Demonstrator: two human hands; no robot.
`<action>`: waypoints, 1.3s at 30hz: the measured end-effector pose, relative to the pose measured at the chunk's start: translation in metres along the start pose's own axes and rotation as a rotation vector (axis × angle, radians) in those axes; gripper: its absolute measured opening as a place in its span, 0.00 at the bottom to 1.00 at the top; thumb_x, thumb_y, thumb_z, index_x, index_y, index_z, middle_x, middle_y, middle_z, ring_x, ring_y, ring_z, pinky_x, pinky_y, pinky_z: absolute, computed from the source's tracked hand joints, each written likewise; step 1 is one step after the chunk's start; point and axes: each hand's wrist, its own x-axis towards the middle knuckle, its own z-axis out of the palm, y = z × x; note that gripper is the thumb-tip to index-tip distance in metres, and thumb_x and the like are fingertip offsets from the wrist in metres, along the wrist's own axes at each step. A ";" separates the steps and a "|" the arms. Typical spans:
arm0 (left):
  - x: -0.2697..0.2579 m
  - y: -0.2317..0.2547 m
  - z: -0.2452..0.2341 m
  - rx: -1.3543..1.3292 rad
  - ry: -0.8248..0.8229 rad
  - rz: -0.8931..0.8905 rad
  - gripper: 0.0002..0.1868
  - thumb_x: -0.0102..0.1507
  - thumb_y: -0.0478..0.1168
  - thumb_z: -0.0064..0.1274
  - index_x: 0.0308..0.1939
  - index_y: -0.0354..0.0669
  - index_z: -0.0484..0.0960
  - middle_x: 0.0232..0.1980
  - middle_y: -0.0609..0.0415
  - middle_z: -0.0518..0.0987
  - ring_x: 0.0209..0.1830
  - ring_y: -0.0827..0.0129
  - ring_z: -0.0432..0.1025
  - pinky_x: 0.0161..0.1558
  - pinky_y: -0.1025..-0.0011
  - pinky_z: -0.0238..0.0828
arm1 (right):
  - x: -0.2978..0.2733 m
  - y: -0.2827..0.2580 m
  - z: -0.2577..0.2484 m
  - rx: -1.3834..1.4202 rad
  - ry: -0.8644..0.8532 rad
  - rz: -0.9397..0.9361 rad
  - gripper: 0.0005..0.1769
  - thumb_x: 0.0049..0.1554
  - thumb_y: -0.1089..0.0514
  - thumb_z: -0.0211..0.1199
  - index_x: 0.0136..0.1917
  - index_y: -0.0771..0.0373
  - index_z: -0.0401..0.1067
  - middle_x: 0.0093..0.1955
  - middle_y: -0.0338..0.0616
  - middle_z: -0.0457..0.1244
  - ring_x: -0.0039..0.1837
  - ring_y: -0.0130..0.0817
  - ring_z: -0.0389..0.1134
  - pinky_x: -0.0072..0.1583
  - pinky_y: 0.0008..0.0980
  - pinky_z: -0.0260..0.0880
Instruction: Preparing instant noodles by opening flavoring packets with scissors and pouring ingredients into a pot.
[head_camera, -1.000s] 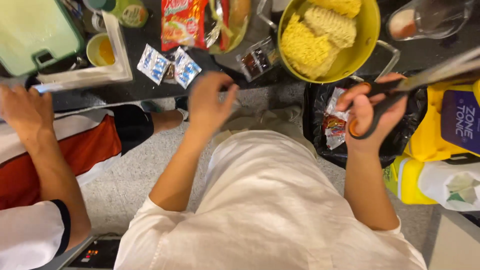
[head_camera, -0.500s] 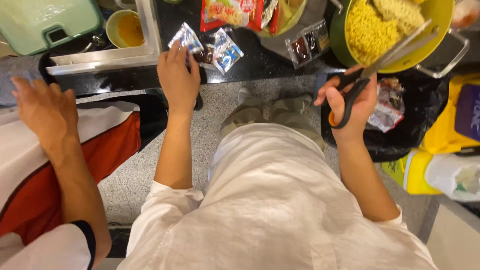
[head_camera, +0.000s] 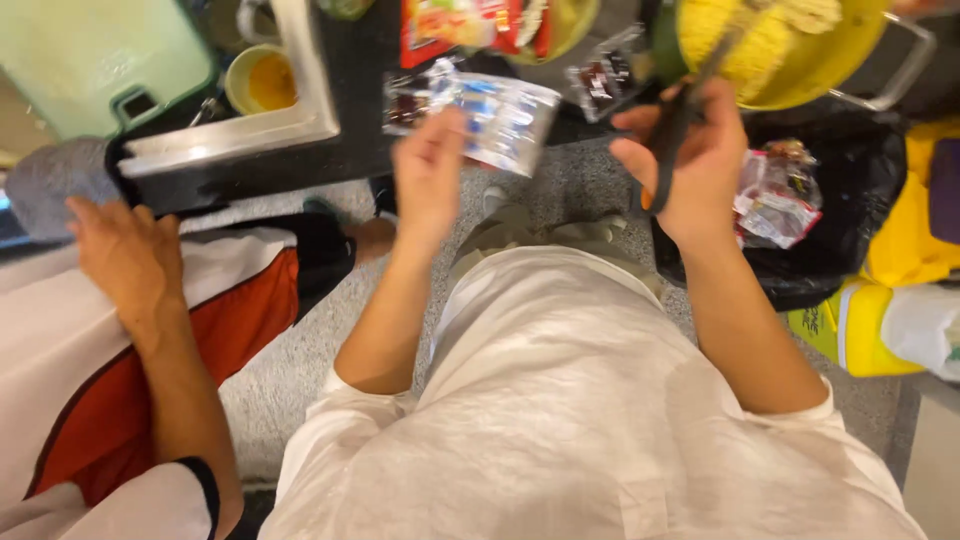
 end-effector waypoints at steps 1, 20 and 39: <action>-0.004 0.002 0.020 -0.004 -0.027 0.000 0.12 0.73 0.41 0.49 0.48 0.34 0.81 0.37 0.60 0.79 0.34 0.79 0.72 0.37 0.75 0.73 | 0.003 -0.010 -0.003 -0.006 0.024 -0.009 0.31 0.62 0.68 0.78 0.64 0.64 0.57 0.53 0.53 0.67 0.57 0.39 0.72 0.57 0.31 0.73; -0.012 -0.028 0.248 0.142 -0.662 -0.026 0.12 0.65 0.36 0.63 0.50 0.36 0.83 0.44 0.60 0.83 0.45 0.81 0.76 0.47 0.79 0.74 | -0.049 -0.036 -0.149 0.111 0.217 0.076 0.26 0.57 0.71 0.73 0.61 0.60 0.62 0.49 0.42 0.68 0.51 0.25 0.69 0.53 0.24 0.71; -0.025 -0.022 0.170 0.158 -0.001 0.023 0.10 0.61 0.33 0.63 0.45 0.35 0.84 0.40 0.55 0.82 0.41 0.75 0.75 0.46 0.76 0.73 | 0.027 -0.014 -0.079 0.081 -0.291 0.201 0.27 0.53 0.71 0.73 0.60 0.62 0.62 0.46 0.45 0.69 0.45 0.26 0.69 0.47 0.24 0.69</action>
